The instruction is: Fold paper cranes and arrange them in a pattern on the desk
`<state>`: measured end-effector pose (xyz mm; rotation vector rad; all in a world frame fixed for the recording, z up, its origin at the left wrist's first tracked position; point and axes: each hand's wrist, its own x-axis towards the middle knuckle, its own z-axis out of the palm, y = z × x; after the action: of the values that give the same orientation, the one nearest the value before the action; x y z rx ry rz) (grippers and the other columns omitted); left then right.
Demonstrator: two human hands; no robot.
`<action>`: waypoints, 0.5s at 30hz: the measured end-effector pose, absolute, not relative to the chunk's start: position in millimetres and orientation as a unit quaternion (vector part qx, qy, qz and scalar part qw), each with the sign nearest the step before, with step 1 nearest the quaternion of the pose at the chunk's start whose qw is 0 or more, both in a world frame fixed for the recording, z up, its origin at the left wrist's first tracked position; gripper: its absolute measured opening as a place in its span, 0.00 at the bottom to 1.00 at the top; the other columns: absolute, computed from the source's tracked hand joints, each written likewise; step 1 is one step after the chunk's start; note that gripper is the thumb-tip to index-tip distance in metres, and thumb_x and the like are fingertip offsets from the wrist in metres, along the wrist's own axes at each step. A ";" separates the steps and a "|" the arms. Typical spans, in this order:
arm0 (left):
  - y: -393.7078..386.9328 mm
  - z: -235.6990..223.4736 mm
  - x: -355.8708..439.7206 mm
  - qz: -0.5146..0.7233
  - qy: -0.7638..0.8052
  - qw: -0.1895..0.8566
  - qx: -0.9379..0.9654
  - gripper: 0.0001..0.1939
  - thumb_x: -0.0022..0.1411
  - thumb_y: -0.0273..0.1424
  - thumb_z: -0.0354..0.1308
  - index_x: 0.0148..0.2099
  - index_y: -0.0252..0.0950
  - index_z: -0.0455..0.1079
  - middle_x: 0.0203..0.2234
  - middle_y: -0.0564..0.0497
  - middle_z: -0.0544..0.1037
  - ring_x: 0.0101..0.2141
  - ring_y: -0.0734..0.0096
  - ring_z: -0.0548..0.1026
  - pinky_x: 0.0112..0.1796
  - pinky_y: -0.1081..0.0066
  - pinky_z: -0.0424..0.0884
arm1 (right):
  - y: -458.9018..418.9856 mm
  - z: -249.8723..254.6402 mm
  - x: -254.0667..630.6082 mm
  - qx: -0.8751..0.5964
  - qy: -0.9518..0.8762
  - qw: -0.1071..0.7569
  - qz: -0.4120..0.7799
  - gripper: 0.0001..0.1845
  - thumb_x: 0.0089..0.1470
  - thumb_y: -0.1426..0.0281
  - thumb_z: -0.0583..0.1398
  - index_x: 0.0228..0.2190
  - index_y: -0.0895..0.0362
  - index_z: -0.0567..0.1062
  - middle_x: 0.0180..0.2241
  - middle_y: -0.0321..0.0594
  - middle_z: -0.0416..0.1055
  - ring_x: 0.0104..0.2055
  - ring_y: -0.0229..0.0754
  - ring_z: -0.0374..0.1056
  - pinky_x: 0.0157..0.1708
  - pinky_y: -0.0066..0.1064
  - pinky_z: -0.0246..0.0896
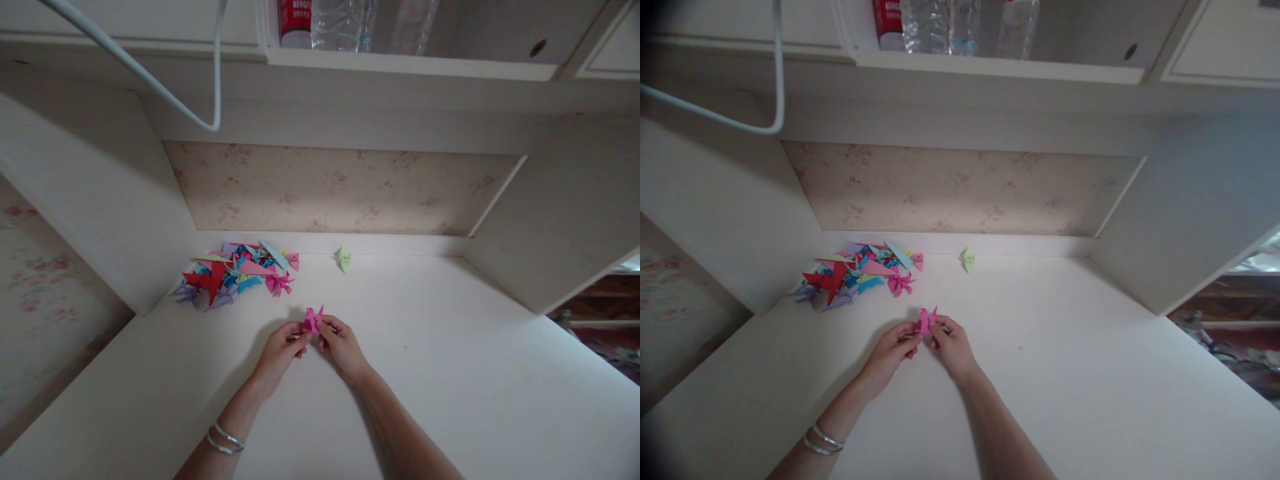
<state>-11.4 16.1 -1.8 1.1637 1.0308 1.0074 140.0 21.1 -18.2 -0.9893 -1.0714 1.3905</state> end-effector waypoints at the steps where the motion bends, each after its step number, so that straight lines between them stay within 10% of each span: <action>1: 15.8 -1.6 -11.3 0.433 0.451 0.599 0.501 0.20 0.51 0.38 0.63 0.43 0.30 0.71 0.31 0.47 0.74 0.25 0.76 0.67 0.26 0.75 0.62 | 21.6 -18.5 140.3 -0.419 -0.444 0.539 0.580 0.20 0.49 0.53 0.62 0.35 0.57 0.75 0.20 0.33 0.66 0.20 0.33 0.56 0.23 0.27 0.50; 15: 22.7 -15.7 -10.7 0.418 0.473 0.571 0.525 0.15 0.55 0.40 0.58 0.38 0.33 0.68 0.29 0.53 0.70 0.18 0.82 0.63 0.18 0.78 0.55 | 60.4 -18.0 176.0 -0.541 -0.494 0.535 0.422 0.20 0.52 0.49 0.56 0.32 0.54 0.69 0.22 0.32 0.67 0.20 0.36 0.63 0.23 0.29 0.58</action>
<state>-10.7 22.7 -15.7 1.2315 1.1097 0.9818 176.0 60.4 -18.0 -1.2878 -1.1766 1.0057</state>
